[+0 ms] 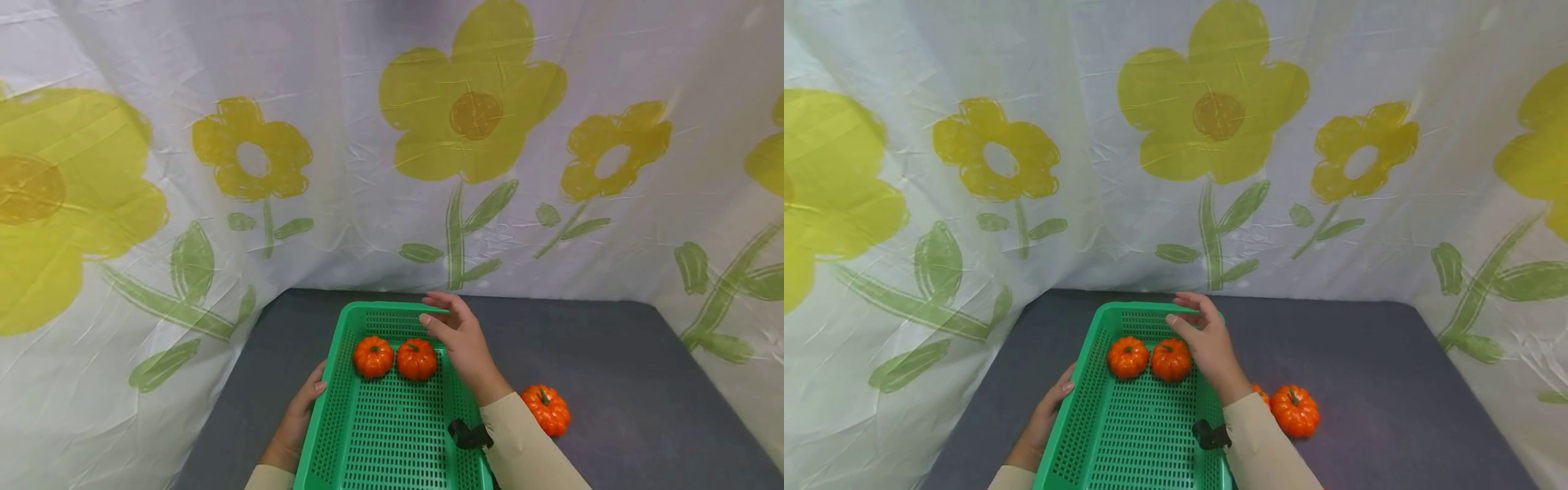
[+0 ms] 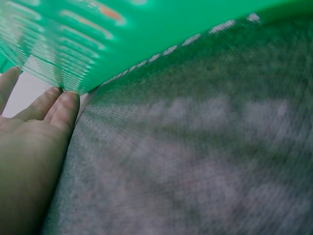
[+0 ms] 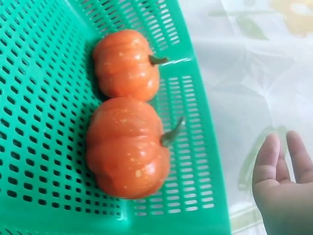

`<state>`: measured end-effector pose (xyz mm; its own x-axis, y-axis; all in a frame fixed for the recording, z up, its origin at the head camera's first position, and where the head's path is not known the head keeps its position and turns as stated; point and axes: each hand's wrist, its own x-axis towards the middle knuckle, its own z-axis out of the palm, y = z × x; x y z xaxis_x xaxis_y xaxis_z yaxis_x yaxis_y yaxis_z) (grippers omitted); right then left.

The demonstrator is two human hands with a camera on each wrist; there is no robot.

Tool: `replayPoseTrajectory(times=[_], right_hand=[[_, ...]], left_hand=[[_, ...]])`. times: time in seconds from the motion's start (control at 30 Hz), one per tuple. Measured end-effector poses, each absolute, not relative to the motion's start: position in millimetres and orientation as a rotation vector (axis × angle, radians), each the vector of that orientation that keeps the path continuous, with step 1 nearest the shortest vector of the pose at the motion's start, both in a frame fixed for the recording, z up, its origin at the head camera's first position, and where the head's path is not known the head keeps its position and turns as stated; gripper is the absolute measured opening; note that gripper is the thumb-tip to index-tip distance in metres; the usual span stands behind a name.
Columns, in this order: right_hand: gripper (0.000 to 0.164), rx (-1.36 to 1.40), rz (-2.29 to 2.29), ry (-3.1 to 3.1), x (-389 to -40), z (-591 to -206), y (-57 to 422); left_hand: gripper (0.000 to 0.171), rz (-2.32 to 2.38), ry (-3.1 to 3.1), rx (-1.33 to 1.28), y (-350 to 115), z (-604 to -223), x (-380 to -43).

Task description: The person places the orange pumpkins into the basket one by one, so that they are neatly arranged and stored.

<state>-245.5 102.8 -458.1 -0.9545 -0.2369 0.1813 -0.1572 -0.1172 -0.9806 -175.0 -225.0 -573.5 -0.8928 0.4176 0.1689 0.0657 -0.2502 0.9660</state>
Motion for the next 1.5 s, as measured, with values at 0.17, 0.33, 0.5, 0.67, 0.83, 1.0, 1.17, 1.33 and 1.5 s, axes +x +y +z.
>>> replayPoseTrajectory(times=[0.17, 0.33, 0.5, 0.67, 0.83, 1.0, 1.17, 1.33, 1.5], right_hand=[[0.051, -0.484, -2.269, 2.071, -241.5, -450.8, 110.1], [0.047, -0.488, -2.278, 2.071, -238.6, -447.3, 117.7], [0.046, -0.484, -2.289, 2.07, -233.7, -444.1, 124.8], [0.047, -0.487, -2.281, 2.078, -228.5, -441.9, 133.0], [0.047, -0.479, -2.263, 2.095, -222.0, -442.1, 142.8], [0.045, -0.464, -2.226, 2.158, -216.4, -444.8, 153.2], [0.044, -0.48, -2.223, 2.186, -214.5, -448.0, 164.0], [0.043, -0.445, -2.25, 2.182, -212.4, -451.7, 176.4], [0.04, -0.446, -2.274, 2.169, -208.8, -451.9, 189.6]], left_hand=[[0.07, 2.255, 1.753, 0.589, -223.2, -571.3, -175.1], [0.07, 2.232, 1.741, 0.611, -222.9, -568.3, -175.3], [0.071, 2.222, 1.72, 0.559, -222.5, -567.2, -173.6], [0.071, 2.235, 1.708, 0.595, -223.9, -568.9, -174.0], [0.07, 2.23, 1.718, 0.636, -226.3, -570.6, -174.9], [0.069, 2.244, 1.733, 0.553, -224.3, -570.4, -172.4], [0.069, 2.284, 1.717, 0.451, -220.7, -567.5, -169.4], [0.069, 2.293, 1.687, 0.441, -220.2, -566.4, -168.8], [0.07, 2.27, 1.722, 0.51, -221.9, -570.6, -171.6]])
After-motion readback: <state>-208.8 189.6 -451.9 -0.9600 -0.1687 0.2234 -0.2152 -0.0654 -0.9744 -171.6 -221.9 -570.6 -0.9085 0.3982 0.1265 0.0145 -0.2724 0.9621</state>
